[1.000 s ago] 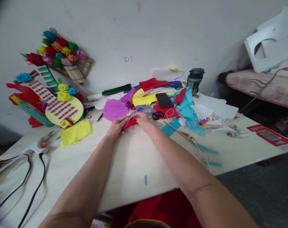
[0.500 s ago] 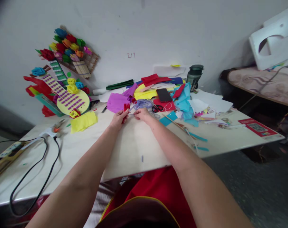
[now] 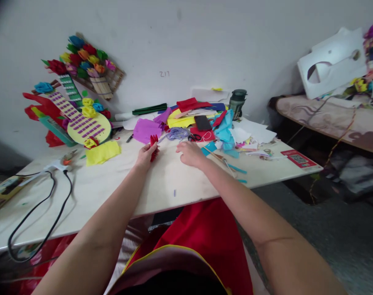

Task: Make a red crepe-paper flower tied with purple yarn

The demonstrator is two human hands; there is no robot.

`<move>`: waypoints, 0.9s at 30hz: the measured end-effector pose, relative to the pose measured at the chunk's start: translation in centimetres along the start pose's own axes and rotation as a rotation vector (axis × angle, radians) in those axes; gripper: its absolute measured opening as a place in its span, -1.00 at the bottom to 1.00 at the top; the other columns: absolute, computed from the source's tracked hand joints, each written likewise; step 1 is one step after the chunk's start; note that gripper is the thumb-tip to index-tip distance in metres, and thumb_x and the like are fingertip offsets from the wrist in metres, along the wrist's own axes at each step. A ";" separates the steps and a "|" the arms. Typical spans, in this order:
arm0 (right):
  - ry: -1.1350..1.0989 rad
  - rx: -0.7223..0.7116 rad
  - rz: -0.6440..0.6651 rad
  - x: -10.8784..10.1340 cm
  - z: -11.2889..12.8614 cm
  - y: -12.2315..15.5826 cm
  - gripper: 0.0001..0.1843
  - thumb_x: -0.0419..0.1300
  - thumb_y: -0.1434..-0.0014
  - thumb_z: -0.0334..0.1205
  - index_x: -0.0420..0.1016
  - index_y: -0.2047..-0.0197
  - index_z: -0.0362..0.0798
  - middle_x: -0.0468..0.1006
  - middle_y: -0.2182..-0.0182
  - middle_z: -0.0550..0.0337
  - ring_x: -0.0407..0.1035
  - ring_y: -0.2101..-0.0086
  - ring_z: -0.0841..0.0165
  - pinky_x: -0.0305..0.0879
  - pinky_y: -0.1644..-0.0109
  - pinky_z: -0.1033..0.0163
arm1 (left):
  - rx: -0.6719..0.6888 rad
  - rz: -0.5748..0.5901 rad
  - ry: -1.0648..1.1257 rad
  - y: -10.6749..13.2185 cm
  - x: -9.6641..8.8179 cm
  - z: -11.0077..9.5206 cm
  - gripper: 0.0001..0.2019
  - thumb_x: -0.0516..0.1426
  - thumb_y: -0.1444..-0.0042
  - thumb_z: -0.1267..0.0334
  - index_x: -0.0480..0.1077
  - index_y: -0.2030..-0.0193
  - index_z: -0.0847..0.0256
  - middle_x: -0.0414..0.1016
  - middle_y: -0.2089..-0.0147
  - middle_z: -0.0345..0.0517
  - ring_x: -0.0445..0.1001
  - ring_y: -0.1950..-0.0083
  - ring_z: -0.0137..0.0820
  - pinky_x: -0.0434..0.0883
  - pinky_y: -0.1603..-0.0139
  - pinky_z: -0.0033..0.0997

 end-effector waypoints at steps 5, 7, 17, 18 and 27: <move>0.006 -0.346 0.058 4.7 9.4 5.2 -0.42 -0.08 -0.24 -0.02 0.23 -0.22 -0.16 0.18 -0.25 0.00 -0.08 -0.28 0.19 -0.33 -0.36 -0.02 | 0.021 -0.061 0.087 -0.1 -0.5 -0.1 -0.55 0.28 0.25 -0.08 0.36 0.43 0.31 0.35 0.60 -0.23 0.24 0.65 -0.58 0.14 0.62 -0.54; -0.004 -0.397 0.114 6.2 10.0 5.8 -0.39 -0.14 -0.26 0.03 0.12 -0.28 -0.10 0.11 -0.28 0.08 -0.16 -0.30 0.24 -0.41 -0.37 -0.02 | 0.033 -0.054 0.105 -0.3 -0.6 -0.1 -0.57 0.27 0.21 -0.07 0.35 0.42 0.30 0.34 0.60 -0.24 0.25 0.65 -0.58 0.14 0.62 -0.54; 0.180 -0.149 0.094 3.9 -6.6 1.2 -0.44 -0.19 -0.27 -0.01 0.10 -0.29 0.05 0.11 -0.28 0.25 -0.20 -0.31 0.24 -0.54 -0.35 -0.13 | 0.005 -0.015 0.002 -0.5 -0.3 0.3 -0.55 0.26 0.21 -0.08 0.37 0.40 0.31 0.37 0.58 -0.20 0.26 0.64 -0.57 0.16 0.63 -0.55; 0.198 -0.148 0.085 3.7 -7.6 1.2 -0.45 -0.20 -0.28 -0.01 0.10 -0.29 0.07 0.11 -0.28 0.27 -0.20 -0.31 0.24 -0.53 -0.35 -0.13 | 0.006 -0.010 -0.006 -0.5 -0.3 0.2 -0.55 0.26 0.21 -0.08 0.37 0.40 0.31 0.37 0.58 -0.20 0.25 0.65 -0.58 0.15 0.64 -0.55; 0.401 -0.093 -0.001 1.5 -14.7 2.2 -0.48 -0.21 -0.27 -0.06 0.15 -0.26 0.12 0.14 -0.27 0.29 -0.15 -0.30 0.21 -0.37 -0.34 -0.14 | 0.009 0.024 0.058 -0.6 -0.2 0.4 -0.56 0.25 0.16 -0.07 0.39 0.38 0.33 0.37 0.58 -0.19 0.27 0.64 -0.58 0.17 0.62 -0.56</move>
Point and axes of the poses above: each hand's wrist, its own y-axis away from the middle knuckle, its own x-axis out of the palm, z = x × y, the point moved 8 cm from there along -y, towards the middle knuckle
